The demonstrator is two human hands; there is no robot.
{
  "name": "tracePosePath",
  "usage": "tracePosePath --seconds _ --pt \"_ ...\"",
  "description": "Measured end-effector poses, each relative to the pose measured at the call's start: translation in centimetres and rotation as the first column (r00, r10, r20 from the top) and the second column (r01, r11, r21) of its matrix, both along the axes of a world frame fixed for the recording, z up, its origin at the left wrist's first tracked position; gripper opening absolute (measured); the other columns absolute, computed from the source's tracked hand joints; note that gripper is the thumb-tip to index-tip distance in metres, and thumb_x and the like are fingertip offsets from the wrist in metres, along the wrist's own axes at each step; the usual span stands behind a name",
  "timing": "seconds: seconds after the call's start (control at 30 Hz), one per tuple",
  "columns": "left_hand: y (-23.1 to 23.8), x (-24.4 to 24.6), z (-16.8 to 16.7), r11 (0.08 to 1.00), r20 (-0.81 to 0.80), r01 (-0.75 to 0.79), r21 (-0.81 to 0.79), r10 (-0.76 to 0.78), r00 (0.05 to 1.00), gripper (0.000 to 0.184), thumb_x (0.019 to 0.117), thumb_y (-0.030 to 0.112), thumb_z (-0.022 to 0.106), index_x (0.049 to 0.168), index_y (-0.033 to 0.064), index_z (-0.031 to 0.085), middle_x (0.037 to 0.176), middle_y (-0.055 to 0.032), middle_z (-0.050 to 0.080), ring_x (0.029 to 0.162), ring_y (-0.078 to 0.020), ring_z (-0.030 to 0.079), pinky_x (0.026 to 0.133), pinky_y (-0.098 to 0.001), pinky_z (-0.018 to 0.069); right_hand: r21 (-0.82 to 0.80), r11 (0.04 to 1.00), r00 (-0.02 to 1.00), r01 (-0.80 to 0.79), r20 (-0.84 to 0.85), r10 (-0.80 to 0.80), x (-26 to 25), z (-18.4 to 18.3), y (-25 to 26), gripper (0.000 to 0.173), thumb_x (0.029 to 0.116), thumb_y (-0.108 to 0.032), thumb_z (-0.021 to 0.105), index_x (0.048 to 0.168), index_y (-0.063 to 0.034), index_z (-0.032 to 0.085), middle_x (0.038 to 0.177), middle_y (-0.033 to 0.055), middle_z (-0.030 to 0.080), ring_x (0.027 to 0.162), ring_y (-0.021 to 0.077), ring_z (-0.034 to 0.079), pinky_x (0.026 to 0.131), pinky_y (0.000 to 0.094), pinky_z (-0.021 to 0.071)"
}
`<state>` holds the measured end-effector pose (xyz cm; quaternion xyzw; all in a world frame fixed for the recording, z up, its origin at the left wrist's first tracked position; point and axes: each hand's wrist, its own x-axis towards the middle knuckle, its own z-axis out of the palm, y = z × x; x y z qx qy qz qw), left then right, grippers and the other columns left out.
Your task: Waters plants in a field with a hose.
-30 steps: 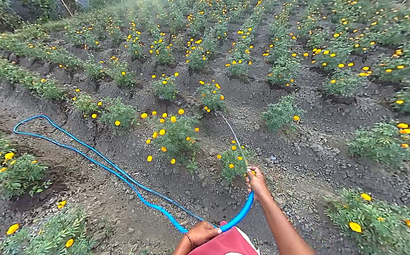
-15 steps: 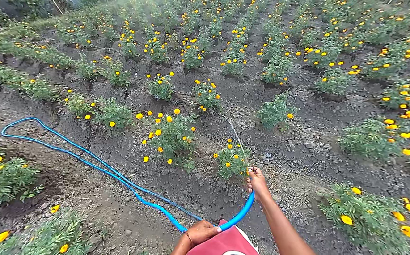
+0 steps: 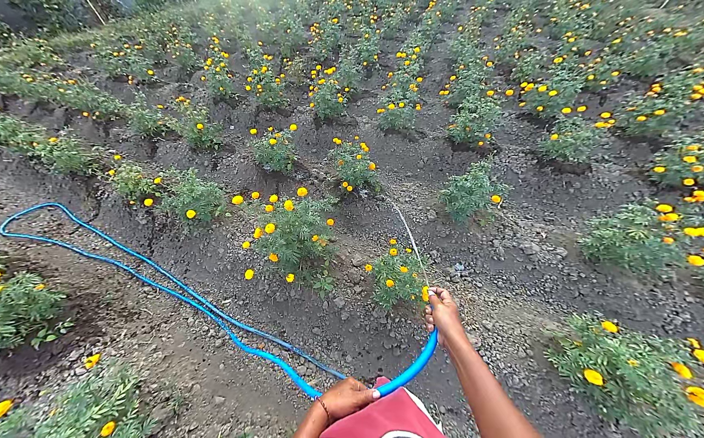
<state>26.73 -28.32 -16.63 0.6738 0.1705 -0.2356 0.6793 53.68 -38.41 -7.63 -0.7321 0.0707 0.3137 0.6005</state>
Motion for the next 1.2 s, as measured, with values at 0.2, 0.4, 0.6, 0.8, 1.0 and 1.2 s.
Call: tracePosePath --seconds 0.2,0.4,0.6,0.8,1.0,1.2 --pt "0.0 0.16 0.11 1.0 0.006 -0.006 -0.005 0.006 1.0 0.048 0.1044 0.045 0.051 0.074 0.0093 0.062 0.063 0.0047 0.052 0.059 -0.0071 0.05 0.063 -0.0334 0.0455 0.006 1.0 1.0 0.002 -0.005 -0.002 0.2 0.12 0.11 0.024 0.1127 -0.023 0.04 0.131 -0.0108 0.049 0.067 0.0012 0.041 0.041 0.0086 0.035 0.036 0.0237 0.0339" --pt "-0.03 0.38 0.11 1.0 -0.01 -0.001 -0.003 0.001 1.0 0.049 0.1041 0.047 0.051 0.074 0.0097 0.062 0.063 0.005 0.052 0.059 -0.0072 0.05 0.062 -0.0334 0.0453 0.018 1.0 1.0 0.004 -0.008 -0.004 0.47 -0.26 -0.15 0.022 0.1126 -0.022 0.04 0.129 -0.0102 0.049 0.067 0.0012 0.04 0.04 0.0086 0.035 0.036 0.0237 0.0341" --pt "-0.07 0.52 0.02 1.0 -0.015 0.001 0.002 -0.001 1.0 0.048 0.1041 0.046 0.052 0.075 0.0096 0.062 0.063 0.0046 0.053 0.059 -0.0075 0.05 0.062 -0.0337 0.0454 -0.002 1.0 1.0 -0.014 -0.009 0.014 0.68 -0.42 -0.13 0.024 0.1127 -0.023 0.04 0.13 -0.0103 0.05 0.068 0.0014 0.041 0.041 0.0088 0.036 0.037 0.0242 0.0342" --pt "-0.17 0.54 0.1 1.0 -0.008 -0.007 -0.01 0.006 1.0 0.048 0.1043 0.046 0.051 0.075 0.0092 0.061 0.063 0.0049 0.052 0.059 -0.0068 0.05 0.062 -0.0327 0.0453 0.018 0.999 0.999 -0.038 -0.019 0.039 0.68 0.06 0.27 0.023 0.1128 -0.023 0.04 0.131 -0.0112 0.049 0.065 -0.0005 0.038 0.041 0.008 0.035 0.037 0.0236 0.0333" --pt "-0.13 0.53 0.2 1.0 -0.017 -0.012 -0.022 0.012 1.0 0.047 0.1043 0.045 0.052 0.075 0.01 0.061 0.063 0.0055 0.052 0.059 -0.0063 0.05 0.062 -0.0319 0.0449 0.034 0.999 1.0 -0.027 -0.014 0.027 0.65 -0.04 0.3 0.022 0.1128 -0.023 0.04 0.129 -0.0113 0.049 0.065 -0.0004 0.038 0.041 0.0079 0.034 0.037 0.0231 0.0324" --pt "-0.09 0.52 0.23 0.999 -0.025 -0.014 -0.029 0.013 1.0 0.046 0.1039 0.045 0.052 0.075 0.0103 0.062 0.063 0.0059 0.052 0.058 -0.0061 0.05 0.062 -0.0316 0.045 0.023 0.999 0.999 -0.039 -0.015 0.039 0.58 0.13 0.44 0.023 0.1127 -0.023 0.04 0.13 -0.0112 0.049 0.065 -0.0002 0.038 0.041 0.008 0.035 0.037 0.0232 0.0329"
